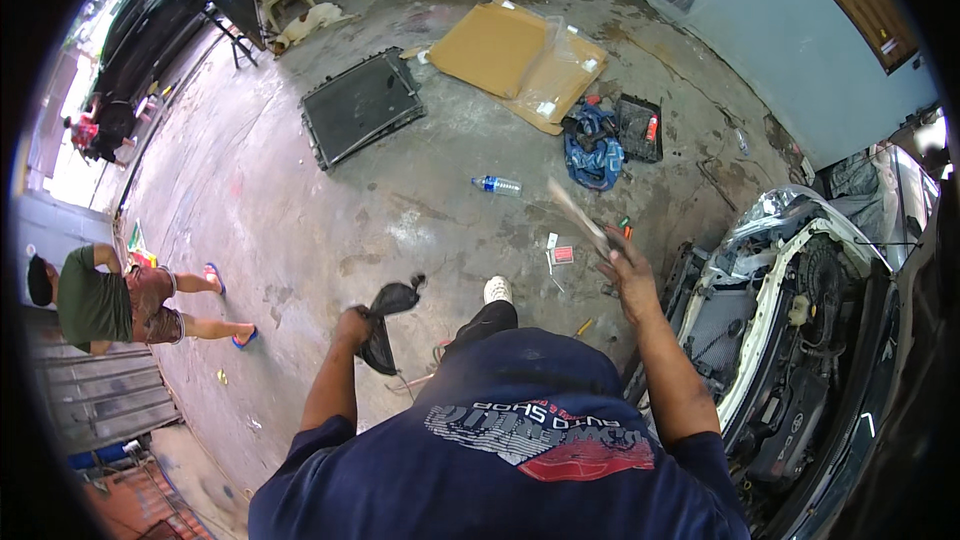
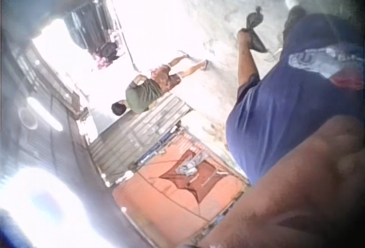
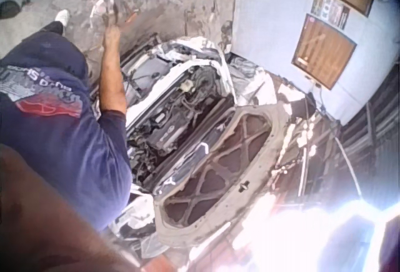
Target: The person manipulates a headlight assembly on a car, then picks up a car horn from a bag and uses a power drill on it.
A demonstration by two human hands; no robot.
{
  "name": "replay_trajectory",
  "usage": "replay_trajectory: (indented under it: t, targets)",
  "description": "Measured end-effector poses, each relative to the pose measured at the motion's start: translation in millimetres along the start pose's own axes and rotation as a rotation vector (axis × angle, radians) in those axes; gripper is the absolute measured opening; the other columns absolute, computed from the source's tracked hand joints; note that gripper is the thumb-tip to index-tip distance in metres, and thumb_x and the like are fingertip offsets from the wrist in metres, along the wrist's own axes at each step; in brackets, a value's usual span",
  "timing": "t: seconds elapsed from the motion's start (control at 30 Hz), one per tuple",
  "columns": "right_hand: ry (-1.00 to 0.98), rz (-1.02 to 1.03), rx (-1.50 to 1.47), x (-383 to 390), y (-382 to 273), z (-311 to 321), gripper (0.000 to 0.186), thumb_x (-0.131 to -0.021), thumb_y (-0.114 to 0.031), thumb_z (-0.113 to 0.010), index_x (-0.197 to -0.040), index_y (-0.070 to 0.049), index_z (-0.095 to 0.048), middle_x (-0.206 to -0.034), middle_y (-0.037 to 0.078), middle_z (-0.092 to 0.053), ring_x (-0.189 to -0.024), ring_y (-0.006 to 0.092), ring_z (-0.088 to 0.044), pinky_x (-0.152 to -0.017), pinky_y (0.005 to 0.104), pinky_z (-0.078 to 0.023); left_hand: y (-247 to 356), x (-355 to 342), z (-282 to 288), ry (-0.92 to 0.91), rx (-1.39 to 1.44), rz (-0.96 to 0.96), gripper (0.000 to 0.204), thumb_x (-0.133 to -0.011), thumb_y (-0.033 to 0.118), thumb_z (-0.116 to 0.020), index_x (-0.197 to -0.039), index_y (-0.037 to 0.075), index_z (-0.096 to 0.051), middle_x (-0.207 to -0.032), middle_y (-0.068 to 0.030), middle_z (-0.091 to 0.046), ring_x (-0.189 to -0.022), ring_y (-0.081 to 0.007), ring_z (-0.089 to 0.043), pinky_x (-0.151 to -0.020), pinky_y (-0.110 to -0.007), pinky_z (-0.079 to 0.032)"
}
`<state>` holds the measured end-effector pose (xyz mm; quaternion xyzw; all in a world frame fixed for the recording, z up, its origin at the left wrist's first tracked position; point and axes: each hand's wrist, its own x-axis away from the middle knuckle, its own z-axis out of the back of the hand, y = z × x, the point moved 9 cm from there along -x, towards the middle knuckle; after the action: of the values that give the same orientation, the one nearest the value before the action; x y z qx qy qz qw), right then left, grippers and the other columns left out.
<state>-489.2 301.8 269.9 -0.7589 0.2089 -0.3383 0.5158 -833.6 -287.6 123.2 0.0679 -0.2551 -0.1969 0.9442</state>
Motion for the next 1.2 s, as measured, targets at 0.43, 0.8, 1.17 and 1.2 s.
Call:
replay_trajectory:
  t: [0.43, 0.8, 1.17, 1.2]
  targets:
    - [0.117, -0.401, 0.922, -100.4, 55.1, 114.2, 0.039, -0.092, -0.025, -0.073, -0.124, -0.002, -0.072, -0.12, 0.02, -0.075, -0.118, 0.0349, -0.071, -0.102, 0.0402, -0.053, 136.3, -236.1, 237.3, 0.238, 0.207, 0.16, 0.025, -0.083, 0.017, -0.076, -0.104, 0.005, -0.077, -0.099, -0.0214, -0.078, -0.095, -0.0382, -0.076, -0.085, -0.046, -0.058]
    - [-0.541, 0.15, 1.641, -357.2, 152.6, 116.6, 0.022, -0.086, -0.021, -0.068, -0.104, -0.01, -0.076, -0.115, 0.014, -0.073, -0.111, 0.0342, -0.069, -0.092, 0.0462, -0.056, 240.4, -399.4, 351.0, 0.337, 0.112, 0.202, 0.025, -0.087, 0.02, -0.073, -0.107, 0.007, -0.078, -0.101, -0.02, -0.078, -0.097, -0.0367, -0.076, -0.086, -0.044, -0.059]
    - [-0.732, 0.005, 0.782, -534.4, 97.3, -92.4, 0.038, -0.085, -0.033, -0.071, -0.11, -0.005, -0.077, -0.11, 0.025, -0.075, -0.1, 0.0423, -0.072, -0.089, 0.0487, -0.056, 359.9, -613.6, 381.6, 0.136, -0.084, -0.15, 0.03, -0.093, 0.034, -0.068, -0.099, 0.007, -0.077, -0.096, -0.0215, -0.077, -0.096, -0.0414, -0.075, -0.083, -0.05, -0.058]
    - [-0.693, 0.01, 0.748, -546.6, 97.5, -101.7, 0.038, -0.085, -0.033, -0.071, -0.109, -0.004, -0.077, -0.109, 0.025, -0.075, -0.099, 0.0423, -0.072, -0.088, 0.0488, -0.056, 365.4, -638.2, 378.2, 0.082, -0.255, -0.29, 0.03, -0.093, 0.035, -0.068, -0.099, 0.007, -0.076, -0.096, -0.0217, -0.076, -0.096, -0.0418, -0.074, -0.084, -0.05, -0.058]
